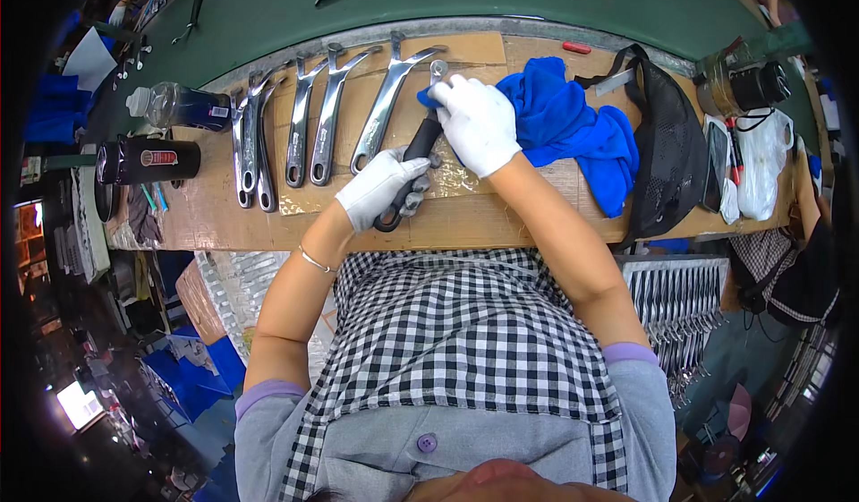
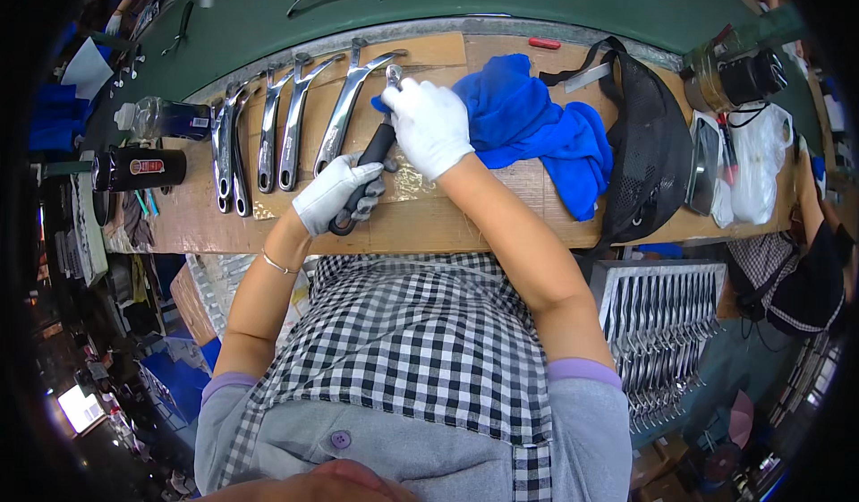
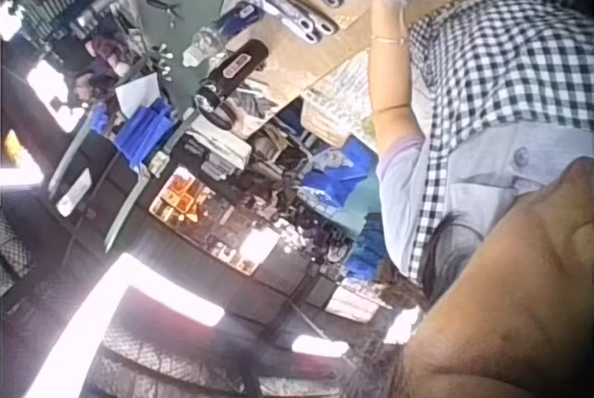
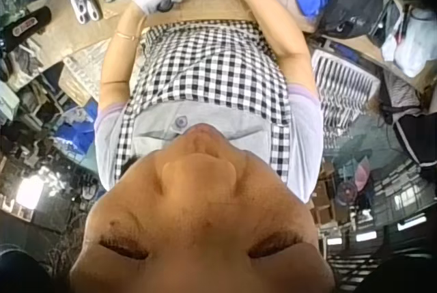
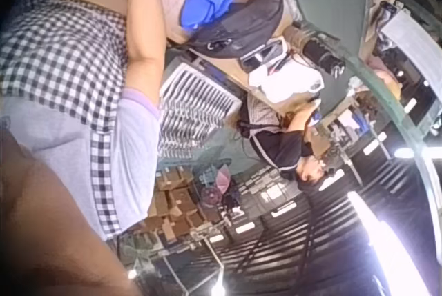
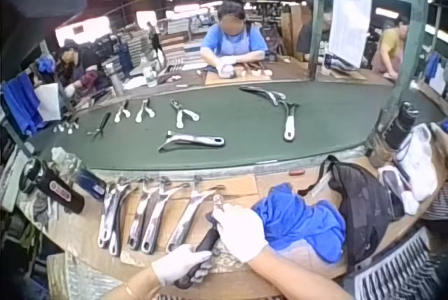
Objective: The person takes metal handles from a conveyor belt, wipes them with a cloth, scrapes them with a small blade, and places them on the table.
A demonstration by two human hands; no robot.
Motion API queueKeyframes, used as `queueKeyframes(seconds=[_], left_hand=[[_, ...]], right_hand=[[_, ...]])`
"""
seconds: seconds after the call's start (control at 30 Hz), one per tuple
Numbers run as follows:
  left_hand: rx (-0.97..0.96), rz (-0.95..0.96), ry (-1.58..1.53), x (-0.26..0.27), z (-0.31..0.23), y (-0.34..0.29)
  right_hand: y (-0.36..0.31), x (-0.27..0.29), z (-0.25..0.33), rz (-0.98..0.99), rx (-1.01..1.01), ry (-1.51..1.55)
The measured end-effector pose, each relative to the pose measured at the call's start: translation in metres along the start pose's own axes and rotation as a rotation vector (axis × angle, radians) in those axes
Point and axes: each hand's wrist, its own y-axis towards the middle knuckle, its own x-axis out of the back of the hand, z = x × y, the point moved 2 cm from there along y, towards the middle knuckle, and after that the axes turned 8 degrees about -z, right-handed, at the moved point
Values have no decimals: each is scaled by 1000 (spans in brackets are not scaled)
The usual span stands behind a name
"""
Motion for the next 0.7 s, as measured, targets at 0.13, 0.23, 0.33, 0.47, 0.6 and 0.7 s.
queueKeyframes(seconds=[0.13, 0.23, 0.33, 0.47, 0.6, 0.7], left_hand=[[-26, -12, 68, 11, 2, 3], [-19, 20, 60, 13, 1, 6], [-21, 6, 82, 10, 1, 8], [-40, -29, 152, 8, -2, 4], [-51, 9, 130, 10, -1, 3], [-21, -15, 104, 9, 0, 5]], right_hand=[[-12, 23, -7, 231, 127, -11], [-8, 33, -16, 312, 42, -35], [2, 24, -15, 279, -189, 36], [-12, 15, 3, 119, -39, 79], [-17, 22, -9, 180, 32, -10], [0, 25, -19, 366, -263, 101]])
